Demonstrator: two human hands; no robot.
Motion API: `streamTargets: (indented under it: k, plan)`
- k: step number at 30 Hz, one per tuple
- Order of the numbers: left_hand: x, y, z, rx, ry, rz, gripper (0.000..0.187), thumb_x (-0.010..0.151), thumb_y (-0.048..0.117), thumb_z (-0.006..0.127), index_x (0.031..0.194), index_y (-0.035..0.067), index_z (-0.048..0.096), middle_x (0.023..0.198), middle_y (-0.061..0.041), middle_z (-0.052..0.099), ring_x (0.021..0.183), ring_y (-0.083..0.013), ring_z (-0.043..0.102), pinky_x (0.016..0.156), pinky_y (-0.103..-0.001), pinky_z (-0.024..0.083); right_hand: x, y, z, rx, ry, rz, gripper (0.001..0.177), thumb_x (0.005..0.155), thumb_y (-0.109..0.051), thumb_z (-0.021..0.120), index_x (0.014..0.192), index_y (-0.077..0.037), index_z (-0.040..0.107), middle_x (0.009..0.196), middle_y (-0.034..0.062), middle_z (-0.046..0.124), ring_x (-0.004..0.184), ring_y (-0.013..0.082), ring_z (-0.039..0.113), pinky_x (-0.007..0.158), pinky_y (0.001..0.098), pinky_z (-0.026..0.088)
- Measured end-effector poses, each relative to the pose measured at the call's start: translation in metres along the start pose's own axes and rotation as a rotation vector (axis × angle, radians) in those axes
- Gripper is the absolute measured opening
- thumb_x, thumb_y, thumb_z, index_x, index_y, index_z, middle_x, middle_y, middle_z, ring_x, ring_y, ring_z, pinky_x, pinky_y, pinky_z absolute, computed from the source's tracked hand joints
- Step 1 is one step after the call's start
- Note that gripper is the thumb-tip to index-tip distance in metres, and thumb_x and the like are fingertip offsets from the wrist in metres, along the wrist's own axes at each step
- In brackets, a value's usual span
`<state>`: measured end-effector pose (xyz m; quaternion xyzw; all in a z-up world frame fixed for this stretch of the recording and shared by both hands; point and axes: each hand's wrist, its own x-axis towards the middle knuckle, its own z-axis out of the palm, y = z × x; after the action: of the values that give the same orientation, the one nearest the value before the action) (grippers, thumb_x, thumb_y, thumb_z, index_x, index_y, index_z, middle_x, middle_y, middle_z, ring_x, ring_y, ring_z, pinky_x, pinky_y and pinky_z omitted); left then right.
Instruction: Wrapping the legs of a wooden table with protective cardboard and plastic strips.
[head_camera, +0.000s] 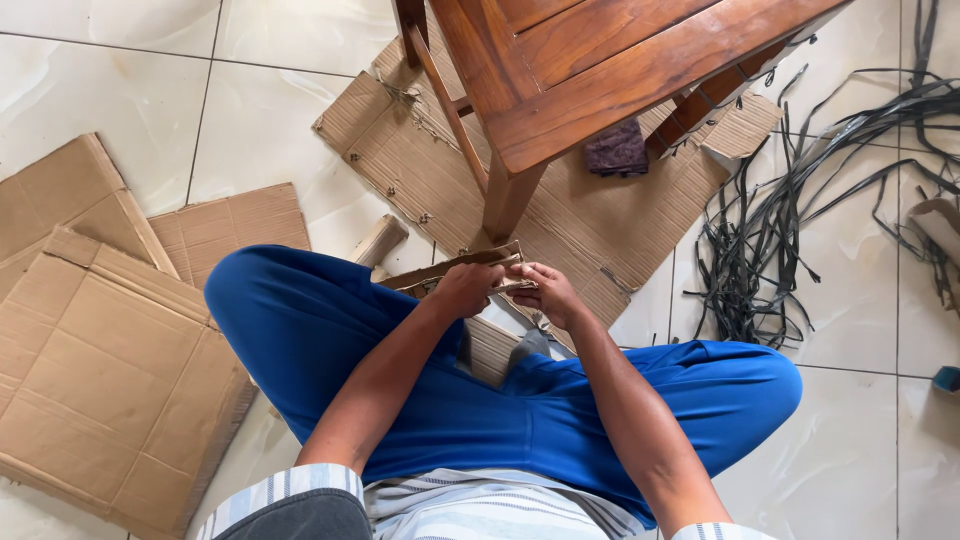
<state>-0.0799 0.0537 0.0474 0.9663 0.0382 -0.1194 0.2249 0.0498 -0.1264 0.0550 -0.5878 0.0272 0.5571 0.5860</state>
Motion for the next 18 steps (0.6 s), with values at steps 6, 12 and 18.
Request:
streamTargets:
  k: [6,12,18]
  plan:
    - [0.003,-0.002,-0.004,-0.071,0.125,-0.043,0.033,0.07,0.026,0.086,0.083,0.017,0.057,0.091,-0.008,0.067,0.083,-0.0343,0.072,0.069,-0.046,0.059,-0.009,-0.013,0.006,0.064,0.031,-0.072,0.035,0.1,-0.018,0.068,0.134,-0.019,0.06,0.102,0.006,0.07,0.084,0.0265,0.078,0.076,0.0382,0.068]
    - [-0.002,0.01,-0.033,-0.017,0.2,0.006,0.033,0.066,0.035,0.087,0.078,0.013,0.066,0.112,-0.004,0.052,0.108,-0.0328,0.057,0.076,-0.046,0.056,0.012,0.004,-0.022,0.062,0.112,-0.065,0.03,0.096,-0.021,0.073,0.126,-0.016,0.066,0.095,0.0051,0.072,0.082,0.0236,0.079,0.074,0.0379,0.068]
    - [0.009,-0.017,-0.023,-0.017,-0.12,-0.194,0.033,0.07,0.041,0.088,0.096,0.023,0.076,0.099,-0.003,0.069,0.103,-0.0294,0.071,0.081,-0.047,0.061,0.023,-0.002,-0.068,-0.01,0.278,-0.155,0.021,0.095,-0.02,0.072,0.115,-0.014,0.07,0.085,-0.0014,0.066,0.074,0.0177,0.075,0.072,0.0386,0.067]
